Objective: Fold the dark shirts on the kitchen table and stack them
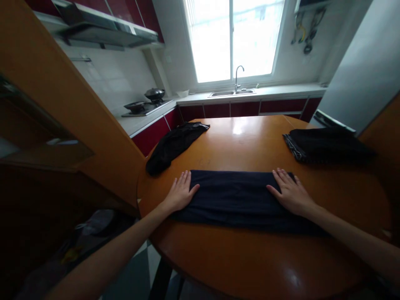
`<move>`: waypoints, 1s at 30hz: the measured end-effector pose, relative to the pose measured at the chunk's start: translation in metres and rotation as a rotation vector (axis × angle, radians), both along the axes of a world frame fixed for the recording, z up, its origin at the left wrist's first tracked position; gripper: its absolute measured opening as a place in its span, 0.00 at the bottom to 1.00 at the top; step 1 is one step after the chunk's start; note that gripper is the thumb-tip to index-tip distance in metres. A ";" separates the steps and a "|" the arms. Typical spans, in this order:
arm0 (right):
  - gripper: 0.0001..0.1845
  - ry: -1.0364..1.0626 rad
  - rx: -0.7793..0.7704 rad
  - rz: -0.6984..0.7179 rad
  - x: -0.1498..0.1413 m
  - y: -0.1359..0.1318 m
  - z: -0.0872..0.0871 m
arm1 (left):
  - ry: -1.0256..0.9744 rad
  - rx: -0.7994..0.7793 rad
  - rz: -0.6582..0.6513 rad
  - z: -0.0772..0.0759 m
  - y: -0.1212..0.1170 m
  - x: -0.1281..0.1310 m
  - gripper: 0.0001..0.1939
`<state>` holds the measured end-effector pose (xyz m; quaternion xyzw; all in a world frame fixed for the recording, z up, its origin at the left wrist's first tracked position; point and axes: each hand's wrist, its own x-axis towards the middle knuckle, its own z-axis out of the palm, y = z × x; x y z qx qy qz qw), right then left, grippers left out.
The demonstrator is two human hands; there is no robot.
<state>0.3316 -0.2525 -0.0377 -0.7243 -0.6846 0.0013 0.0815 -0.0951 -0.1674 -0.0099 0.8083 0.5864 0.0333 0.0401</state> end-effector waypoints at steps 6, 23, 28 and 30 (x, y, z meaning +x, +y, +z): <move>0.40 0.073 0.073 -0.100 0.048 -0.015 -0.012 | -0.267 0.066 0.037 0.009 0.001 -0.037 0.38; 0.12 0.367 0.155 0.633 0.005 -0.101 0.051 | -0.152 0.018 -0.079 0.060 -0.045 -0.032 0.28; 0.16 0.367 0.275 0.556 -0.043 -0.084 0.055 | -0.244 0.038 -0.527 0.056 -0.084 0.038 0.24; 0.25 0.317 0.220 0.613 -0.066 -0.083 0.052 | -0.183 -0.035 -0.670 0.048 -0.104 0.057 0.27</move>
